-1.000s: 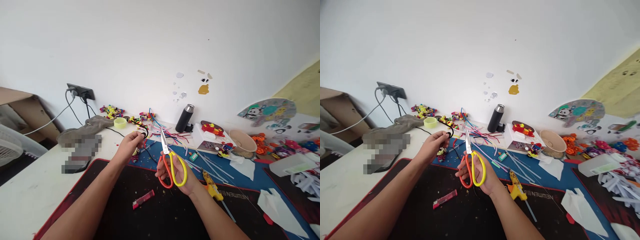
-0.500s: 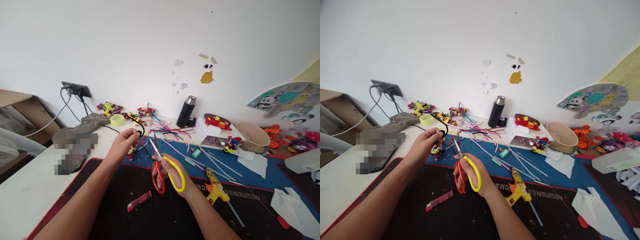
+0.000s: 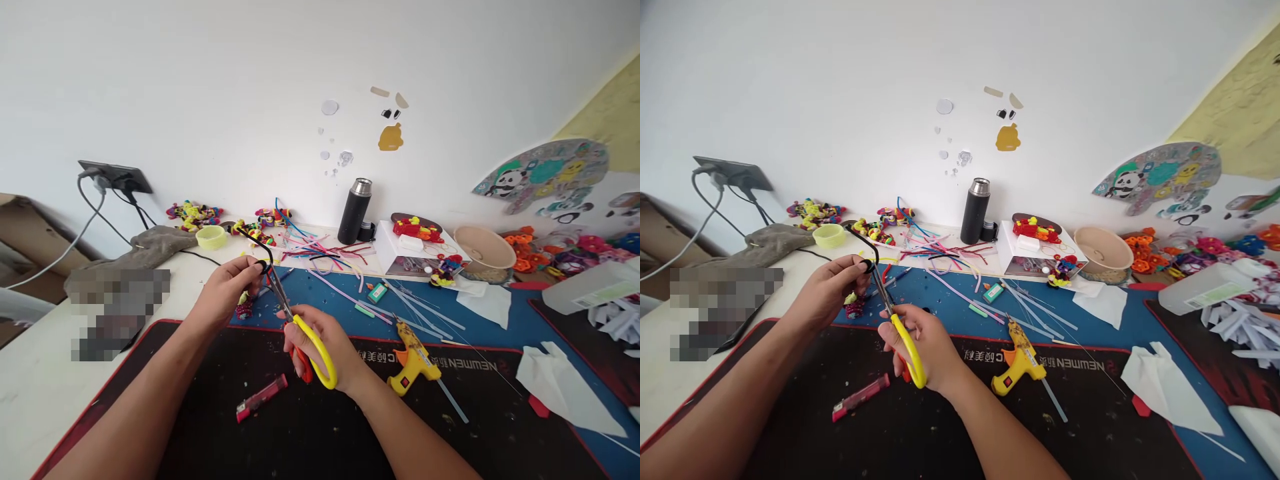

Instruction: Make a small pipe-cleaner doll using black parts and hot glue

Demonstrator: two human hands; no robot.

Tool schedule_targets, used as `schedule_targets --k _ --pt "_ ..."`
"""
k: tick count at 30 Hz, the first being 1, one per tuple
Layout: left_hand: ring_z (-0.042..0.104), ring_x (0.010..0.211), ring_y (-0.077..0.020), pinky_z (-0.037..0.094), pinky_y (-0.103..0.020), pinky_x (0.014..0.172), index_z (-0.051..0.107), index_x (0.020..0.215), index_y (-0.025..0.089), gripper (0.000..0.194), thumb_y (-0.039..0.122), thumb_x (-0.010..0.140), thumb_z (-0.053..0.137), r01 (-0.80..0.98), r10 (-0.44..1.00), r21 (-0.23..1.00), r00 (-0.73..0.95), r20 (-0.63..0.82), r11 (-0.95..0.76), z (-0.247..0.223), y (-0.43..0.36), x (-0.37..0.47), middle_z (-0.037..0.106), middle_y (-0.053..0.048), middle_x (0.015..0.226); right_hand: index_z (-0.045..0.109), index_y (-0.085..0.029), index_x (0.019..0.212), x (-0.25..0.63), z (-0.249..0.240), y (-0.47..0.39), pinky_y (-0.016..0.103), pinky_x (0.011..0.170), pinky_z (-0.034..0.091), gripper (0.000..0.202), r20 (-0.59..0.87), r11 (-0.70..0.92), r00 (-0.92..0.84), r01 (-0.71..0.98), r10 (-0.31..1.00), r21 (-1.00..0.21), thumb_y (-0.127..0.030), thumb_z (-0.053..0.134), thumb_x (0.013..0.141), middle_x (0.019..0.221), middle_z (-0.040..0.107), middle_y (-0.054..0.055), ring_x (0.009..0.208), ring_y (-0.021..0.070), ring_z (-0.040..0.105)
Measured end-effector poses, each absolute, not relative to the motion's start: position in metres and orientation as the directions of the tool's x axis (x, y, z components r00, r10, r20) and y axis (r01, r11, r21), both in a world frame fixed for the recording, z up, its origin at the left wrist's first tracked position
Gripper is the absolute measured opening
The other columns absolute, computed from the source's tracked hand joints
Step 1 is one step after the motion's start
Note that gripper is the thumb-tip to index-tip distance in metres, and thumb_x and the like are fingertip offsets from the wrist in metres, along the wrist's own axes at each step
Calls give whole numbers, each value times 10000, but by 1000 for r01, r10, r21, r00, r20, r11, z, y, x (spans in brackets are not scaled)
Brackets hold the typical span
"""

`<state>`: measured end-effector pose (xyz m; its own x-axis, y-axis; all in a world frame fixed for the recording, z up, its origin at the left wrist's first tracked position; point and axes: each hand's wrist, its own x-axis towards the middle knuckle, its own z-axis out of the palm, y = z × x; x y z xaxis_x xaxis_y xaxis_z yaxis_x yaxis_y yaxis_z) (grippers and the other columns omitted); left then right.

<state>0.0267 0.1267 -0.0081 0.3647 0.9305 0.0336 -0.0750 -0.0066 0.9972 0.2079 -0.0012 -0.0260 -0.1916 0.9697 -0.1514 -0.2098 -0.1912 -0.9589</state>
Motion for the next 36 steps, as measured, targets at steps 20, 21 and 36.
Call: schedule_targets --k 20,21,36 --pt "417 554 -121 310 -252 528 553 785 212 309 471 927 645 161 874 984 486 -8 -81 -5 121 25 523 46 623 636 -182 1233 208 -29 -1 213 407 393 657 -165 -183 -135 -134 977 -974 -718 717 862 774 593 -31 418 78 536" --pt "409 546 -120 306 -249 519 552 793 214 308 477 926 642 173 867 982 498 -17 -81 -5 121 25 518 49 621 638 -182 1229 208 -29 -1 214 412 393 655 -165 -183 -132 -134 977 -974 -718 717 861 773 592 -31 417 77 535" --pt "445 570 -128 330 -237 522 554 761 213 335 511 862 668 222 846 967 533 -13 -125 3 116 31 501 46 628 655 -176 1177 206 -24 -1 209 388 365 664 -201 -211 -91 -125 975 -969 -735 727 826 726 580 -49 378 66 495"
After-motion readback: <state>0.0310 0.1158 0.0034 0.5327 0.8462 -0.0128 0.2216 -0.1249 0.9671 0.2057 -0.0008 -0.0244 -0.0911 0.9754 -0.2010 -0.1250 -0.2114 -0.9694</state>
